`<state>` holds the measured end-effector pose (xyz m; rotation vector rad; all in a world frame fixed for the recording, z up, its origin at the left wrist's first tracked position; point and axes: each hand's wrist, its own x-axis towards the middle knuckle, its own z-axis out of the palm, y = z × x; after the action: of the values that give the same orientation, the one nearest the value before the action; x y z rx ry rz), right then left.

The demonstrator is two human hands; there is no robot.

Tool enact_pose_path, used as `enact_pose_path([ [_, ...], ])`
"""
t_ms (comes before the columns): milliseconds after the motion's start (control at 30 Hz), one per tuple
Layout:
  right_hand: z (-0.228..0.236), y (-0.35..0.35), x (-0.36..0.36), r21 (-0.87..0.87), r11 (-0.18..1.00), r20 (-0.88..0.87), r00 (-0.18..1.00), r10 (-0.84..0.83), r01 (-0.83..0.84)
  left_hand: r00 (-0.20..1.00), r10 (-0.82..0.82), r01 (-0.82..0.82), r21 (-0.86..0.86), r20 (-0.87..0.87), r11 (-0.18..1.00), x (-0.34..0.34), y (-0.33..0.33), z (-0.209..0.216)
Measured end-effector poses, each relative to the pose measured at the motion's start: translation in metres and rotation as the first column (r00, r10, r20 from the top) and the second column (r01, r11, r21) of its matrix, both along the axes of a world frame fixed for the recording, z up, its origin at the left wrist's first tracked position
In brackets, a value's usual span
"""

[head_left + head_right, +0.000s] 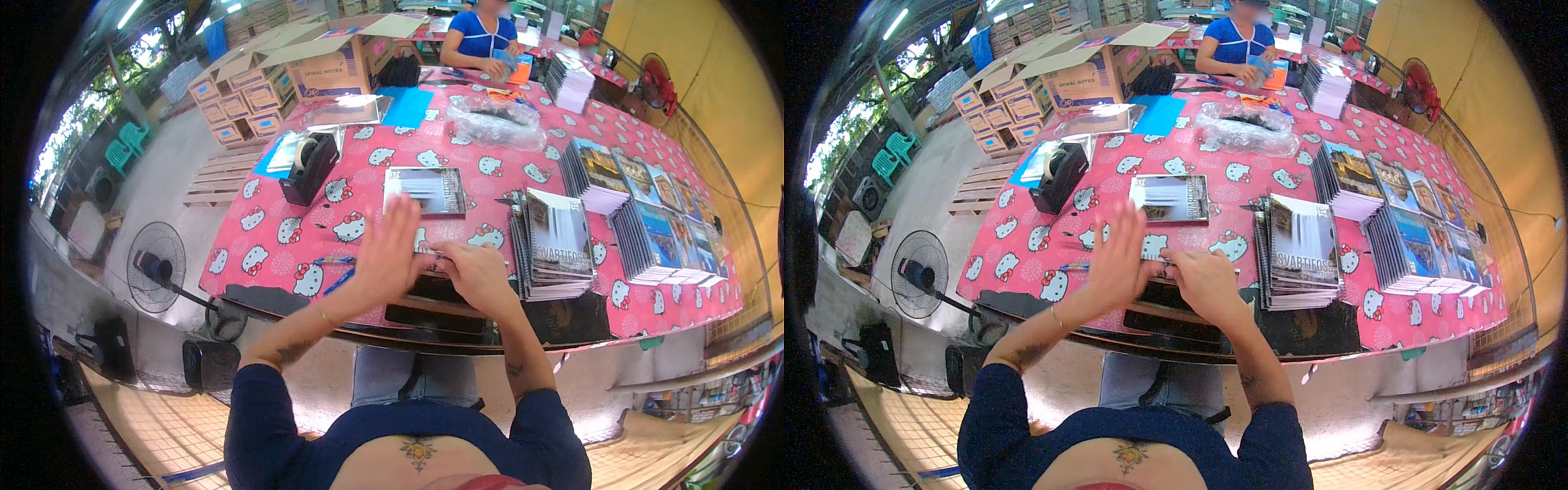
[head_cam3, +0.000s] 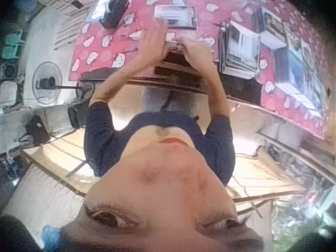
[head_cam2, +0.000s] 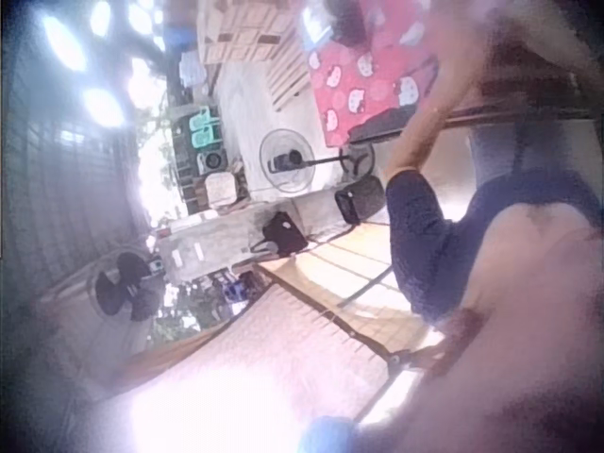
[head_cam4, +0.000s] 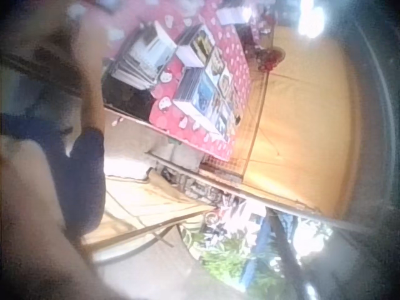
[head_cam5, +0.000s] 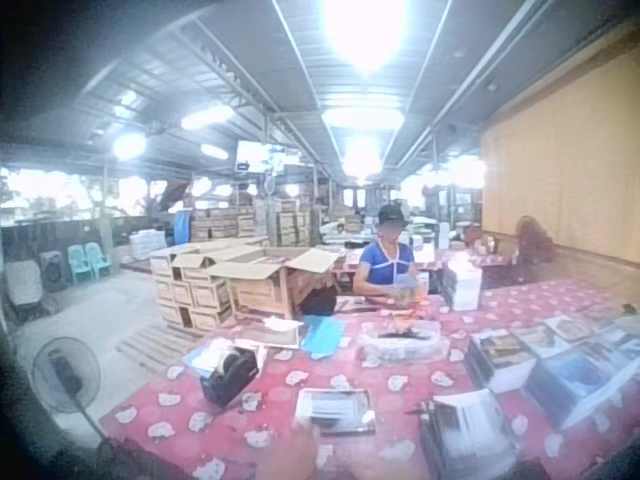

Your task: The person is finishing spiral-bound notebooks by using blue-handled pliers to trim or crimp the ends of the wire binding and then stacking the completed notebooks on a table.

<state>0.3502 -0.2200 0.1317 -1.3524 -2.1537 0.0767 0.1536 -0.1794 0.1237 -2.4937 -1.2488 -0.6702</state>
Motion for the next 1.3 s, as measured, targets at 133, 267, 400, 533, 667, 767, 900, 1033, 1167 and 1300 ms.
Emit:
enact_pose_path([
  [133, 0.000, -0.006, 0.004, -0.111, 0.990, -0.022, 0.995, -0.095, 0.092, 0.948, -0.286, 0.248, -0.241, -0.140, 0.938, -0.008, -0.045, -0.041],
  [267, 0.002, -0.017, 0.002, -0.074, 0.993, 0.014, 0.996, -0.091, 0.092, 0.998, -0.036, 0.037, 0.018, -0.054, 0.999, 0.010, -0.001, 0.002],
  [400, 0.005, -0.036, 0.033, 0.074, 0.996, -0.321, 0.947, -0.017, 0.043, 0.939, -0.341, 0.319, -0.245, -0.054, 0.916, -0.005, -0.058, -0.058],
  [533, -0.049, -0.037, 0.046, -0.251, 0.940, -0.921, 0.355, -0.159, -0.230, 0.997, -0.067, 0.068, 0.019, -0.023, 0.998, 0.022, -0.012, 0.014],
  [667, -0.078, -0.027, 0.036, -0.192, 0.976, -0.915, 0.378, -0.139, -0.105, 0.906, -0.416, 0.400, -0.167, -0.078, 0.901, 0.009, -0.053, -0.054],
  [767, -0.078, -0.021, 0.033, -0.103, 0.993, -0.789, 0.604, -0.117, 0.058, 0.982, -0.166, 0.165, -0.018, -0.085, 0.986, 0.024, -0.024, -0.010],
  [900, -0.060, -0.023, 0.021, -0.124, 0.991, -0.831, 0.551, -0.073, -0.055, 0.935, -0.336, 0.327, -0.096, -0.113, 0.940, 0.010, -0.043, -0.046],
  [1033, -0.068, -0.018, 0.022, -0.159, 0.967, -0.902, 0.428, -0.059, -0.201, 0.939, -0.280, 0.274, -0.062, -0.200, 0.960, 0.021, -0.033, -0.022],
  [1167, -0.073, -0.021, 0.039, -0.213, 0.918, -0.878, 0.478, -0.030, -0.334, 0.945, -0.214, 0.191, -0.115, -0.248, 0.975, 0.026, -0.031, -0.018],
  [1300, -0.072, -0.018, 0.044, -0.314, 0.880, -0.829, 0.555, -0.072, -0.356, 0.952, -0.228, 0.228, -0.025, -0.204, 0.973, 0.028, -0.011, -0.012],
])
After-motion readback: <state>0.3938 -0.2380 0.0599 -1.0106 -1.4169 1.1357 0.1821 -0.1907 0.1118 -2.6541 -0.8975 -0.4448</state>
